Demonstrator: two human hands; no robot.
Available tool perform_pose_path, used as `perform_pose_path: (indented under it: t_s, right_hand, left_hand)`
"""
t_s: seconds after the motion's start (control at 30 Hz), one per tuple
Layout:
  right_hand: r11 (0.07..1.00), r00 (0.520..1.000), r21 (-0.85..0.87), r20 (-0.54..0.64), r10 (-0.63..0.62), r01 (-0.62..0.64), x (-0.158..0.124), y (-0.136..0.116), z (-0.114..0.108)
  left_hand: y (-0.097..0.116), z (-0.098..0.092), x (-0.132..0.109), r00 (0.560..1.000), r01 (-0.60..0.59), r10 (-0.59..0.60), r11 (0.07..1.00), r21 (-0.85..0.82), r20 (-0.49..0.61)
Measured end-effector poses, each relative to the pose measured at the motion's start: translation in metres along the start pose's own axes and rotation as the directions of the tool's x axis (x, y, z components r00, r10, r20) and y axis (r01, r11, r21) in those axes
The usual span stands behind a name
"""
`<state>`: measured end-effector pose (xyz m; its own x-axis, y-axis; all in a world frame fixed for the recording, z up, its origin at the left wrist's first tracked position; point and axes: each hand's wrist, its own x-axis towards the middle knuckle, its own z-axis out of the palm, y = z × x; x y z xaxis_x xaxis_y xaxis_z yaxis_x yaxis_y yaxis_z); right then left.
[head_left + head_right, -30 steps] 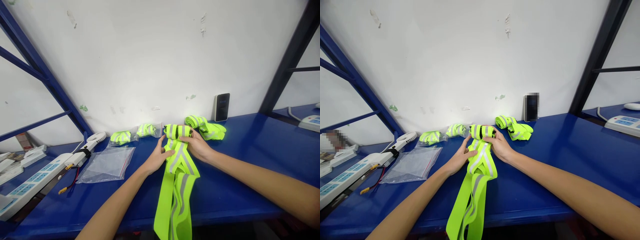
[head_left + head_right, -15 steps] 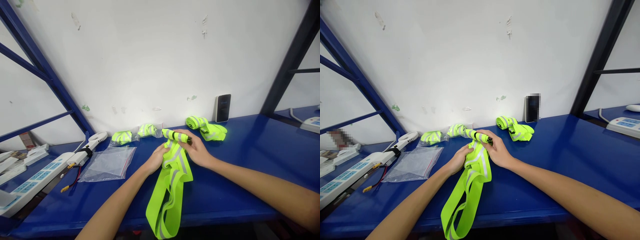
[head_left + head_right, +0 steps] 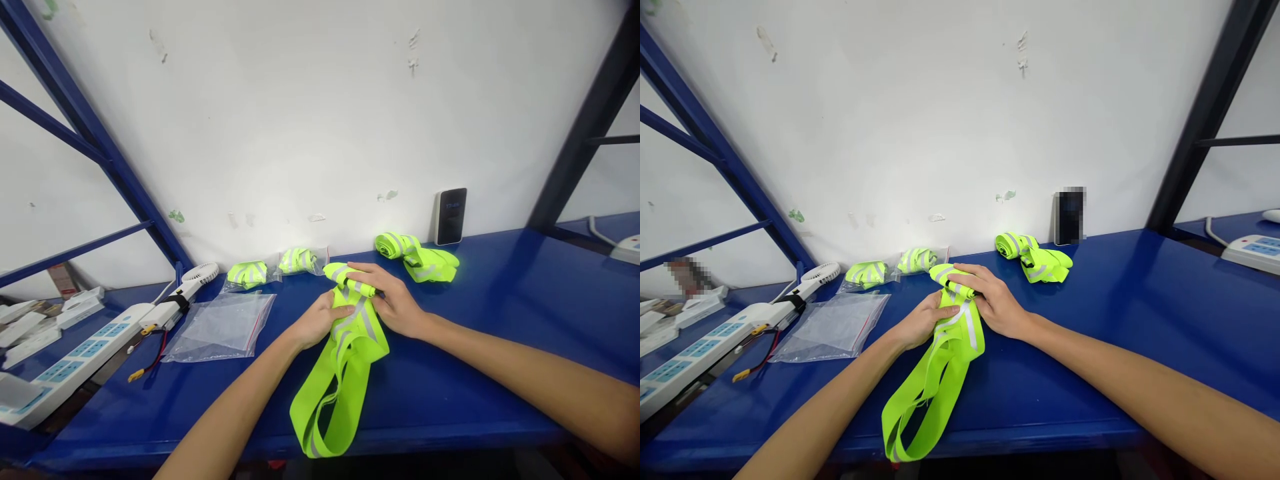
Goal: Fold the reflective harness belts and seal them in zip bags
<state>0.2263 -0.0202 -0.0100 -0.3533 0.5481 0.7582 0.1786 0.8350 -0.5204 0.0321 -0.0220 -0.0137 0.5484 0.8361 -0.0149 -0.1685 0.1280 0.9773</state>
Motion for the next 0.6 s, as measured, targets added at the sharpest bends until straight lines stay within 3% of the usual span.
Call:
perform_pose_path:
  t_s: [0.37, 0.5, 0.6]
  right_hand:
    - [1.0, 0.983, 0.015, 0.181, -0.009, 0.006, 0.007, -0.003, -0.015]
    - [0.991, 0.958, -0.003, 0.255, -0.13, 0.135, 0.002, -0.002, -0.016]
    - [0.963, 0.942, -0.076, 0.242, -0.234, 0.259, -0.001, 0.001, -0.012]
  left_hand:
    - [0.001, 0.002, -0.002, 0.997, 0.037, -0.045, 0.991, -0.125, -0.06]
    - [0.0, 0.005, -0.002, 0.99, 0.012, -0.038, 0.982, -0.191, -0.136]
    - [-0.001, 0.005, -0.002, 0.982, 0.002, -0.039, 0.98, -0.199, -0.185]
